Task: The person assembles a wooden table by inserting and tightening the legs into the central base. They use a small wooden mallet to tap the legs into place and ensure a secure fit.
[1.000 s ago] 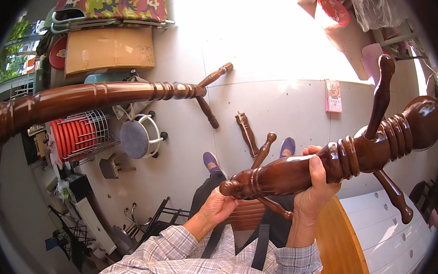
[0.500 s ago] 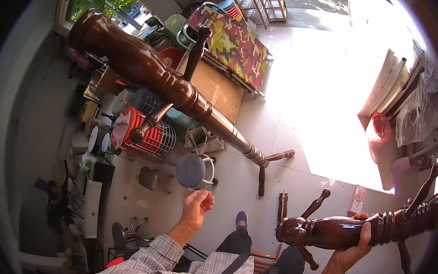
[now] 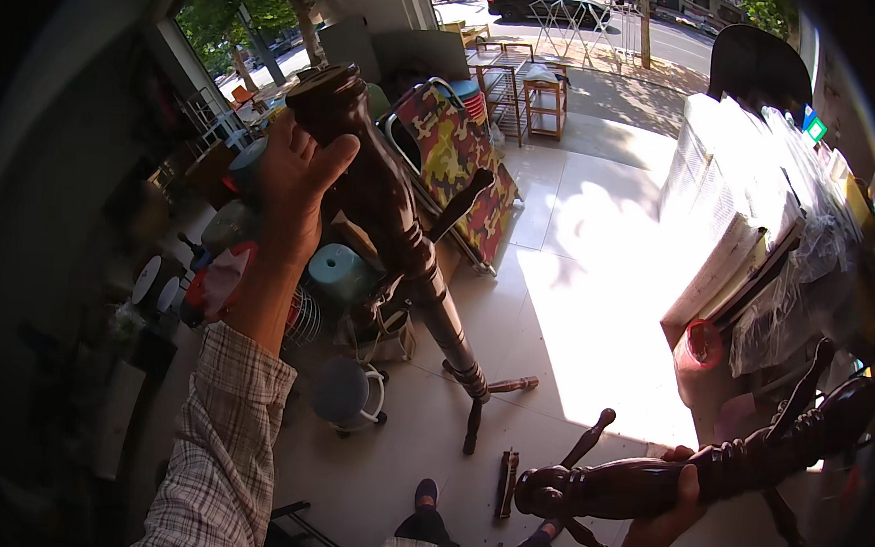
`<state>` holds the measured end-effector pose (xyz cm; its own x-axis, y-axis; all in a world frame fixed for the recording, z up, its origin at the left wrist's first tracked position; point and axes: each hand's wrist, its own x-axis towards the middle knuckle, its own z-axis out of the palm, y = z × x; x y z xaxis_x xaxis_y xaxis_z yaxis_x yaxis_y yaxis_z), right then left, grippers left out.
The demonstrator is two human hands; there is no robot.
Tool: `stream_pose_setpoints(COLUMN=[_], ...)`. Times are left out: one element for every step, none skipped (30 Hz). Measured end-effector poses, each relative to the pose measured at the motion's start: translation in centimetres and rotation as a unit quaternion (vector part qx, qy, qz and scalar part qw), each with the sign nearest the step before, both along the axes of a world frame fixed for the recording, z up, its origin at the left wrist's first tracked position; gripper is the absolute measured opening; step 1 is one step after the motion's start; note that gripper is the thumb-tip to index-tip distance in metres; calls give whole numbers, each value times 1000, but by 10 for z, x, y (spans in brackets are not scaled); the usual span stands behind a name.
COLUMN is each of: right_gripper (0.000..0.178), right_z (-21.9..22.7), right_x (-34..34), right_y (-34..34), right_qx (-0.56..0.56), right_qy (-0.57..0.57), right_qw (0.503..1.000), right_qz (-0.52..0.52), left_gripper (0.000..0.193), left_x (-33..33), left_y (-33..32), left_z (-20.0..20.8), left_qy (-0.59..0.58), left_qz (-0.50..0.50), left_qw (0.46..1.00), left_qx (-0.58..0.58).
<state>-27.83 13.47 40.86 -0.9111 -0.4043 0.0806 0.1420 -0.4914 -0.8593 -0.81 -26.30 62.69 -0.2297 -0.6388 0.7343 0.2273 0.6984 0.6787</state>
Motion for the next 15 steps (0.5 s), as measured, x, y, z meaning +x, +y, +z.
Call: stream_pose_setpoints(right_gripper=[48,48,48,47,46,46,45,44,44,43,43,43,43,44,46], right_z=[2,4,3,1,3,5,6,10,14,15,17,17,19,35,47], right_x=[0,2,1,0,2,5,9,11,12,13,16,22,27,34,40], right_y=[-2,-5,-6,-8,-9,-11,-14,-16,-19,-24,-27,-28,-33,-33,-34], right_qx=[-4,-8,-10,-12,-10,-8,-6,1,-9,-18,-23,-20,-15,3,31], right_qy=[3,16,14,12,11,12,12,10,7,3,1,5,10,12,13], right_qw=[1000,1000,1000,1000,1000,1000,1000,1000,1000,999,999,999,999,999,999], right_qz=[7,13,16,20,20,19,19,20,27,33,42,48,52,47,36], left_gripper=[63,57,55,53,51,46,48,50,52,52,50,49,47,49,51], left_x=[-9,-16,-17,-17,-18,-19,-17,-17,-17,-19,-19,-17,-14,-22,-24], left_y=[-4,-7,-11,-16,-22,-27,-30,-27,-25,-22,-25,-27,-32,-42,-41], left_z=[5,9,11,11,5,1,-3,-5,-4,-5,-4,-12,-17,-25,-24], left_qy=[-1,14,1,-12,-24,2,0,-4,-2,1,5,5,6,-34,-79], left_qz=[-32,-17,-33,-49,-69,-52,-62,-71,-84,-67,-38,-7,23,3,-16], left_qw=[999,999,999,997,995,998,997,996,994,996,999,999,997,997,995], left_qx=[-2,31,43,54,69,27,37,52,66,57,5,-35,-72,-67,-64])
